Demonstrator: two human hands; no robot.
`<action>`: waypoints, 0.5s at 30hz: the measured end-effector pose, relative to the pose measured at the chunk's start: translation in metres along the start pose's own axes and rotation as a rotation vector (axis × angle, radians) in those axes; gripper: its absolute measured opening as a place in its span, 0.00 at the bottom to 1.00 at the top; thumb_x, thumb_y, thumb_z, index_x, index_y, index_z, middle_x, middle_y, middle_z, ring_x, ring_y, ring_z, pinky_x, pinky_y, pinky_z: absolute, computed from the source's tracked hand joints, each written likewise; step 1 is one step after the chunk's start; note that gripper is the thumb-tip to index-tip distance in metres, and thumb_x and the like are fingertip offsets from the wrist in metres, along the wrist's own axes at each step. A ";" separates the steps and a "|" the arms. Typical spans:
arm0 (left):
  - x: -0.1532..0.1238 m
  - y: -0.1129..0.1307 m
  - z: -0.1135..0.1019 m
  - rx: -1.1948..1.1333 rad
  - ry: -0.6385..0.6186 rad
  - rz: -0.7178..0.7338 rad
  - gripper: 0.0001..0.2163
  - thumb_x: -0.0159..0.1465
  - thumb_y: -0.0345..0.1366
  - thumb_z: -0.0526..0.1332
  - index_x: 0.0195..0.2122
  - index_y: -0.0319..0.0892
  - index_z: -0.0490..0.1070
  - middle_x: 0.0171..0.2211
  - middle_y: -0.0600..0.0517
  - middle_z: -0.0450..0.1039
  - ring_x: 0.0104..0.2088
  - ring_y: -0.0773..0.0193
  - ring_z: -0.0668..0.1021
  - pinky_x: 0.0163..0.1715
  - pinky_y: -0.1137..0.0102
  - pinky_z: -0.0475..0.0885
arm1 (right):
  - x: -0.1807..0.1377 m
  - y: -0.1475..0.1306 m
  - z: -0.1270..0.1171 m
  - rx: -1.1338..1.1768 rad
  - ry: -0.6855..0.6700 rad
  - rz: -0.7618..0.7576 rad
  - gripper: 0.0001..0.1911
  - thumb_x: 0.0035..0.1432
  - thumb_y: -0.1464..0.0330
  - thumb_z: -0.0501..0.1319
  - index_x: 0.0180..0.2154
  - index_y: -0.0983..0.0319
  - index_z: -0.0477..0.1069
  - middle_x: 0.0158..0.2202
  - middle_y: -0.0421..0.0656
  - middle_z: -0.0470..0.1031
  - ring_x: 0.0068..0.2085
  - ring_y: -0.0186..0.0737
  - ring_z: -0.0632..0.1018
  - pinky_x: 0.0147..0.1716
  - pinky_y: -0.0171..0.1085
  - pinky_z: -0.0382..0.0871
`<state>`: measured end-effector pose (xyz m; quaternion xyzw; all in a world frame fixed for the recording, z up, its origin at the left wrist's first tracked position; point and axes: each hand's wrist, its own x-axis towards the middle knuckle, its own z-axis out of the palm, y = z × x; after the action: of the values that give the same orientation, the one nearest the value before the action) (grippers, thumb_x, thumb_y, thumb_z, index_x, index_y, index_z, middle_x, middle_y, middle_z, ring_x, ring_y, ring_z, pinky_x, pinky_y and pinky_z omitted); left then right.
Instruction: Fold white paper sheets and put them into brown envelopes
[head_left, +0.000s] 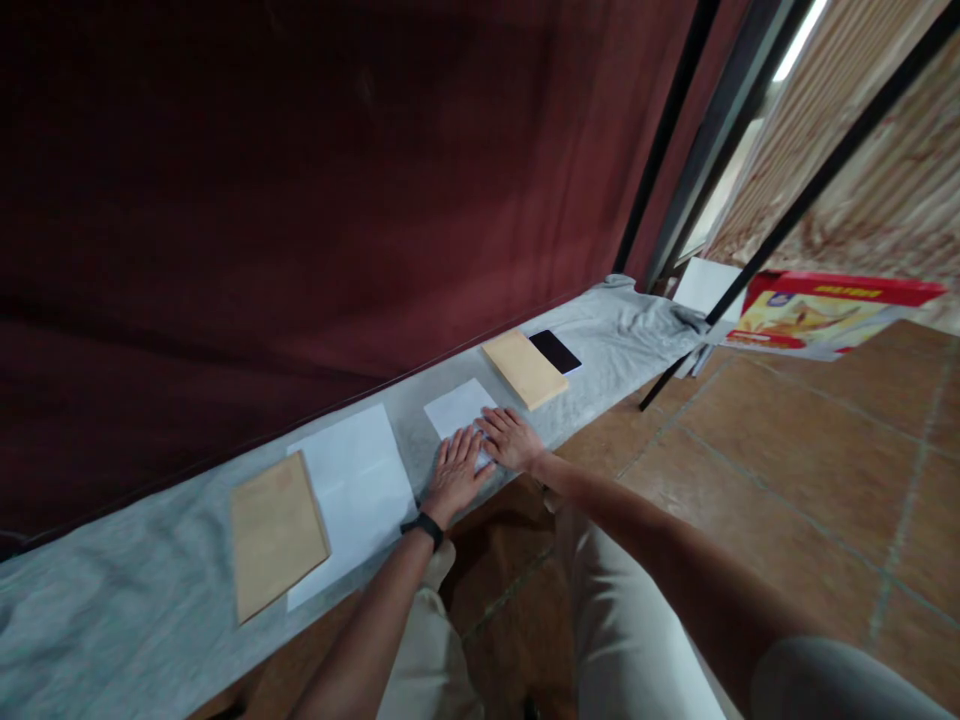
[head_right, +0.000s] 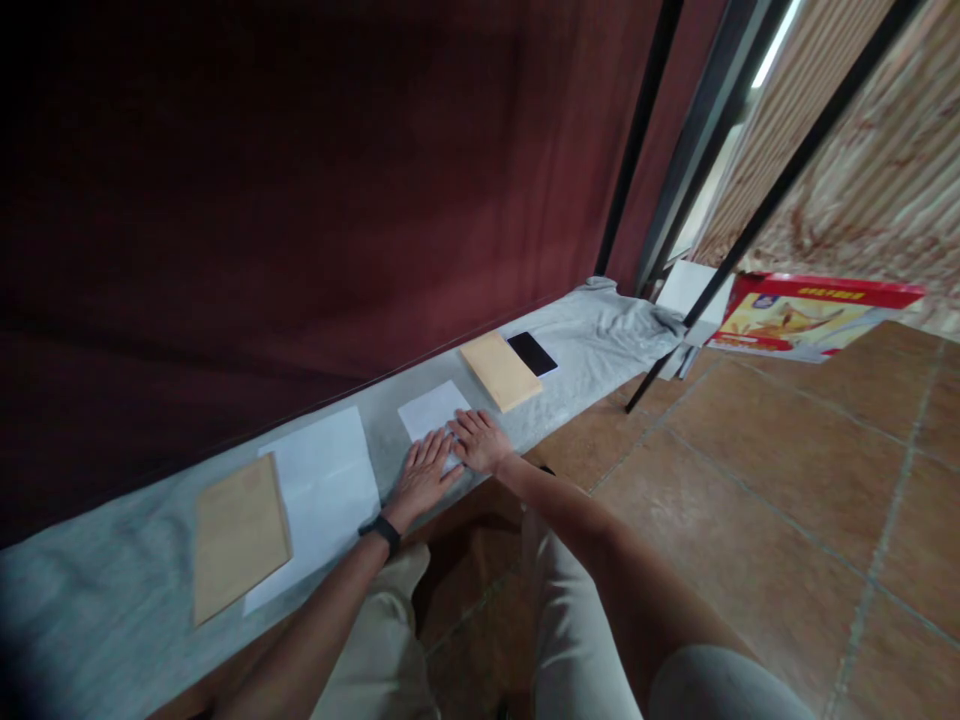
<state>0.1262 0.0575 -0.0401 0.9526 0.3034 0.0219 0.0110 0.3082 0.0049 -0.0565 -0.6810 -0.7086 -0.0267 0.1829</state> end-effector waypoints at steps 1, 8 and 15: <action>-0.002 0.001 0.000 -0.008 0.006 -0.006 0.31 0.73 0.53 0.48 0.71 0.40 0.56 0.72 0.43 0.54 0.73 0.52 0.55 0.70 0.52 0.51 | 0.000 0.000 -0.001 -0.002 -0.002 -0.003 0.25 0.71 0.61 0.55 0.64 0.62 0.67 0.69 0.51 0.63 0.68 0.51 0.65 0.68 0.52 0.54; -0.027 0.001 -0.001 -0.095 0.141 -0.015 0.24 0.74 0.44 0.49 0.67 0.40 0.64 0.69 0.43 0.61 0.70 0.52 0.62 0.69 0.52 0.56 | 0.000 -0.003 -0.005 0.004 -0.033 0.012 0.25 0.71 0.61 0.56 0.66 0.60 0.65 0.70 0.50 0.61 0.69 0.51 0.64 0.69 0.53 0.54; -0.036 0.003 -0.003 -0.153 0.169 -0.025 0.21 0.71 0.38 0.54 0.63 0.36 0.67 0.65 0.38 0.67 0.66 0.50 0.68 0.66 0.54 0.62 | 0.000 -0.004 -0.004 -0.064 -0.057 0.002 0.25 0.72 0.62 0.54 0.67 0.59 0.64 0.71 0.48 0.59 0.70 0.49 0.63 0.69 0.52 0.54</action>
<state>0.0985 0.0349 -0.0379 0.9398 0.3125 0.1253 0.0583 0.3048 0.0037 -0.0522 -0.6877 -0.7117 -0.0295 0.1407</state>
